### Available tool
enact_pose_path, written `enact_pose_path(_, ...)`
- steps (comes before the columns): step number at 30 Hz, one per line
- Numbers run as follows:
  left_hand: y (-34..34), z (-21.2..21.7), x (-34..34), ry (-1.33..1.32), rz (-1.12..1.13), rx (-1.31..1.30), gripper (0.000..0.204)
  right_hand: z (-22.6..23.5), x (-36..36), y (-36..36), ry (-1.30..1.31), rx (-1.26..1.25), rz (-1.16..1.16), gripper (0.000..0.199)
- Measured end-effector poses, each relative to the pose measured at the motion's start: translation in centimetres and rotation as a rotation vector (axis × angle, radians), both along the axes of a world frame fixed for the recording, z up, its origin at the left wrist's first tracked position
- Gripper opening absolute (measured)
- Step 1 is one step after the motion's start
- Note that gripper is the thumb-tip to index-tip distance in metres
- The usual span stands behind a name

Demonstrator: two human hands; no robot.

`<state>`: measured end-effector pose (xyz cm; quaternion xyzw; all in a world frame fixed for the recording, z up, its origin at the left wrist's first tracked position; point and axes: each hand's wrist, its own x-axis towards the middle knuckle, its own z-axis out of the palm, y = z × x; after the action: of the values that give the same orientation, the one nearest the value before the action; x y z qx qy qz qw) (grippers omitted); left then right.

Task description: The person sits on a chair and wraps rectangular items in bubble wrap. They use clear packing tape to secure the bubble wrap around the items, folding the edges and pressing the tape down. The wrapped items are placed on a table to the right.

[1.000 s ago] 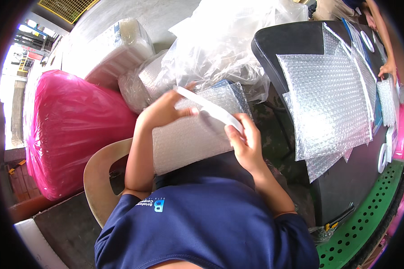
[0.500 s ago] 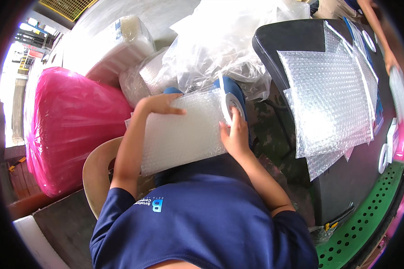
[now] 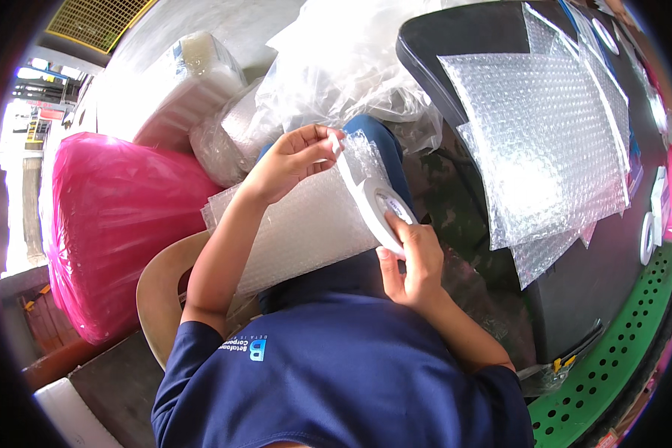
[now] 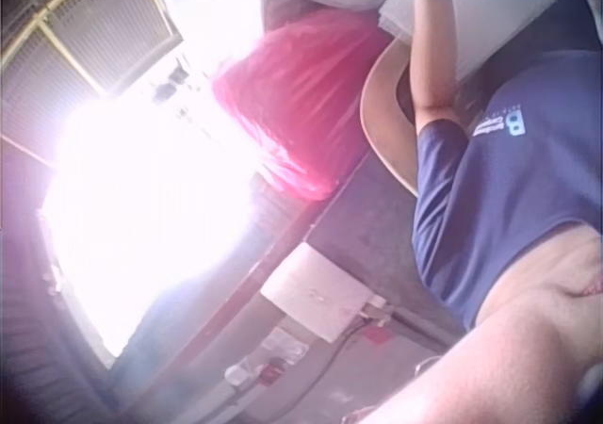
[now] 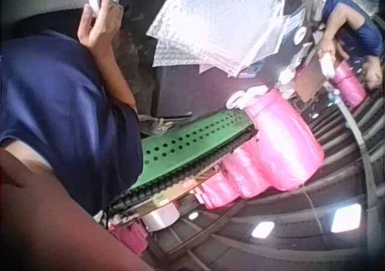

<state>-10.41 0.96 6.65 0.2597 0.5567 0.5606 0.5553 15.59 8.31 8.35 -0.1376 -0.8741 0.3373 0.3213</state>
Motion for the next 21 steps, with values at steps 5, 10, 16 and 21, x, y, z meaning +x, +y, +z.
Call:
enact_pose_path(5,2.5,-0.9,0.2,0.06,0.02,-0.011,0.014,-0.2,1.4,-0.1,-0.079,-0.127,-0.053,0.039)
enact_pose_path(10,5.0,-2.5,-0.5,0.615,0.271,-0.031,0.017,2.7,2.3,1.0,-0.196,-0.277,0.052,0.041)
enact_pose_path(16,5.1,-4.7,0.1,0.759,0.333,0.028,0.017,3.5,3.8,1.4,-0.438,-0.264,0.158,0.042)
enact_pose_path(21,4.7,-6.1,1.1,0.648,0.412,0.084,0.015,4.7,3.7,1.4,-0.656,-0.185,0.153,0.039)
